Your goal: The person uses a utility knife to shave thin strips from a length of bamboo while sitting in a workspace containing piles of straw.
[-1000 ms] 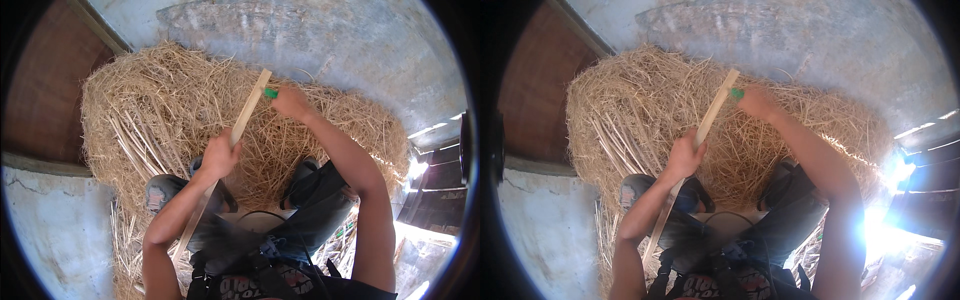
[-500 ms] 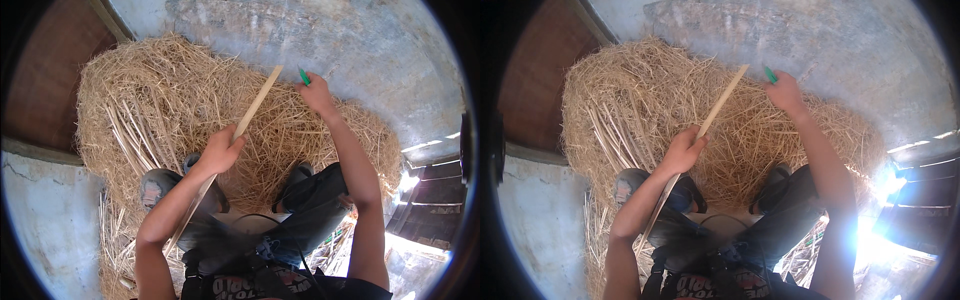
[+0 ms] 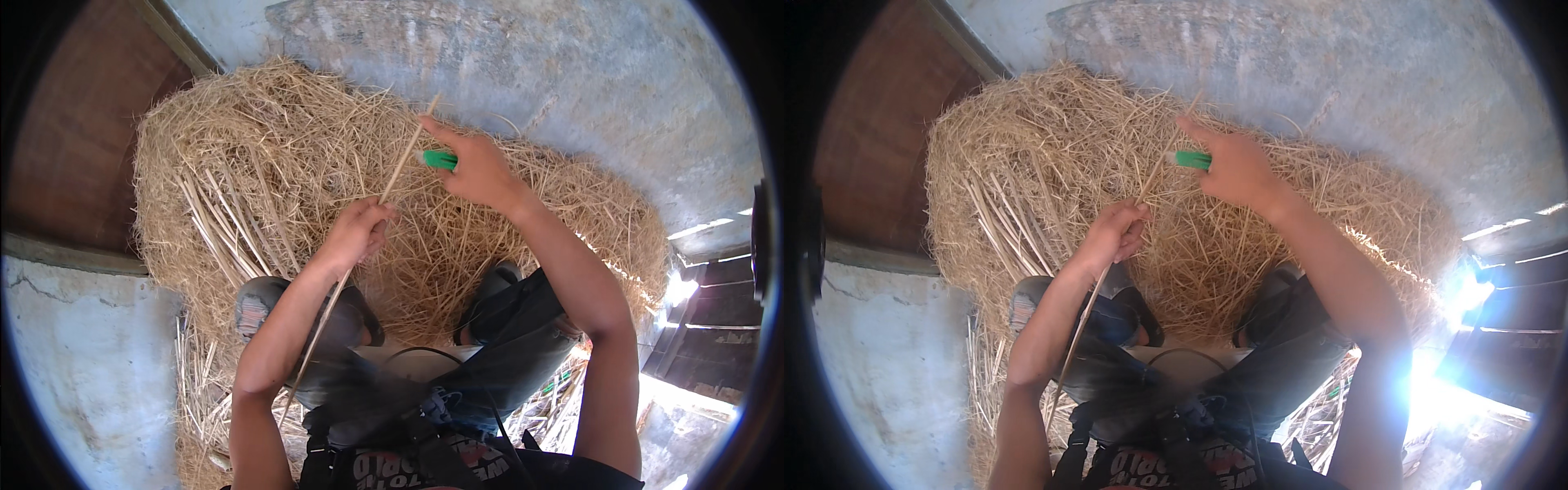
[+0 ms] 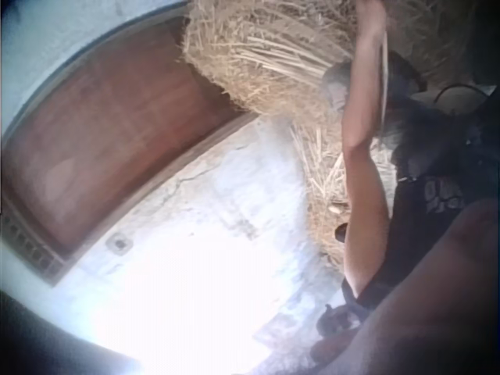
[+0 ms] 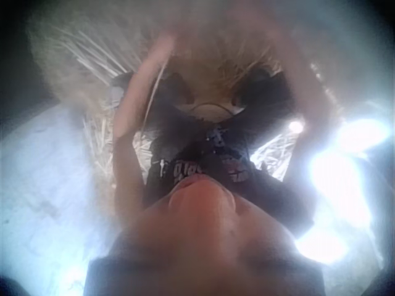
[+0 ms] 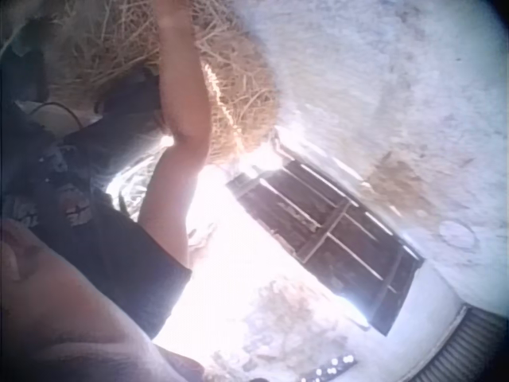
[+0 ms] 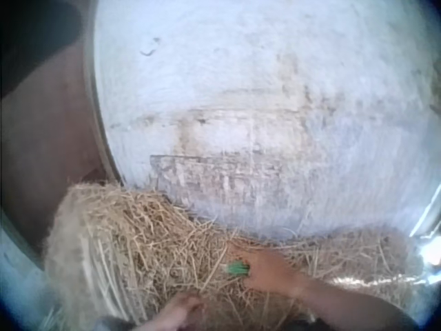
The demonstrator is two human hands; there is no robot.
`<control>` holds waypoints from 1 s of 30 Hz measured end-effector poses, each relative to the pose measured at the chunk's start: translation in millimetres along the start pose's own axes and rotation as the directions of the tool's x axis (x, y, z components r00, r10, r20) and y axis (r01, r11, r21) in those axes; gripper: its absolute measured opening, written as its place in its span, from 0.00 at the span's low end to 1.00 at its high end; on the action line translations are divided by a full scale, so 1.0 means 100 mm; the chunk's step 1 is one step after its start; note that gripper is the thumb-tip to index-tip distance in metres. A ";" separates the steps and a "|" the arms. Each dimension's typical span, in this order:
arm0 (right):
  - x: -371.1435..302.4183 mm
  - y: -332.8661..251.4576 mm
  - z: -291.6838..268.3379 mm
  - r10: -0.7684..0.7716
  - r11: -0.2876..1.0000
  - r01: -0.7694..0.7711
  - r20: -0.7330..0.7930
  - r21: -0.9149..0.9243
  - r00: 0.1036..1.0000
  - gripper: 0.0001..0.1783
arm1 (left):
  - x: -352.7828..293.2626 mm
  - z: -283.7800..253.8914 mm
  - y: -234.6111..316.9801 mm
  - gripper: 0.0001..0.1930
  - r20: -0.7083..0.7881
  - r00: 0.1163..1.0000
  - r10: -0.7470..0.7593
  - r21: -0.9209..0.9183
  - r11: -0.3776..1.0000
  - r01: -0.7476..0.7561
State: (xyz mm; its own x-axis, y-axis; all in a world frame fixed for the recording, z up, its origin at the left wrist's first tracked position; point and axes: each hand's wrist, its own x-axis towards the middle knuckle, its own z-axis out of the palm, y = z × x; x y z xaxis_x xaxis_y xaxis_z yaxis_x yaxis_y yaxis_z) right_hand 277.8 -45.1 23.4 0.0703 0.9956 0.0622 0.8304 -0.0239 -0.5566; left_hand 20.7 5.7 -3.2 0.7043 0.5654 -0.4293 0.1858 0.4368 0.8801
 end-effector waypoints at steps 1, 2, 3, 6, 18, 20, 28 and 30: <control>-0.01 -0.04 0.02 -0.011 0.999 0.012 0.033 -0.030 0.999 0.45 | 0.00 0.00 0.02 0.13 -0.004 1.000 -0.013 -0.044 0.999 0.013; -0.03 -0.07 0.05 -0.061 0.997 0.062 0.031 -0.037 0.998 0.44 | -0.01 0.00 0.03 0.13 -0.009 1.000 -0.027 -0.089 0.996 0.026; -0.06 -0.10 0.08 -0.111 0.993 0.113 0.029 -0.043 0.993 0.43 | -0.01 0.00 0.04 0.13 -0.013 0.999 -0.041 -0.133 0.990 0.039; -0.15 -0.22 0.14 -0.155 0.987 0.156 0.022 -0.044 0.988 0.37 | 0.01 -0.02 0.06 0.13 -0.012 0.997 -0.079 -0.313 0.947 0.071; -0.12 -0.31 0.46 0.170 0.985 -0.171 0.151 -0.005 0.974 0.14 | 0.02 0.06 0.00 0.15 0.064 0.997 -0.042 -0.114 0.992 0.049; -0.11 -0.32 0.43 0.216 0.976 -0.218 0.172 -0.012 0.961 0.13 | 0.01 0.08 -0.04 0.15 0.023 0.999 -0.041 -0.069 0.997 0.043; 0.08 0.15 0.08 0.340 0.939 -0.345 0.180 -0.007 0.923 0.13 | -0.02 0.18 -0.16 0.13 0.023 1.000 -0.007 0.083 0.997 0.005; -0.06 -0.07 0.22 0.232 0.973 -0.227 0.270 -0.051 0.934 0.13 | -0.02 0.17 -0.18 0.14 0.000 1.000 -0.003 0.122 0.993 0.003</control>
State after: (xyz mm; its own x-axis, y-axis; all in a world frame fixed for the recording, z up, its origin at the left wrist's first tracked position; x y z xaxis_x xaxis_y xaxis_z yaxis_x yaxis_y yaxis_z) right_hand 259.5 -49.2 8.7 0.1091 0.9493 -0.2949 0.8198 -0.2537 -0.5133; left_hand 28.1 -15.1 -14.5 0.7035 0.5645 -0.4318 0.2699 0.3498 0.8971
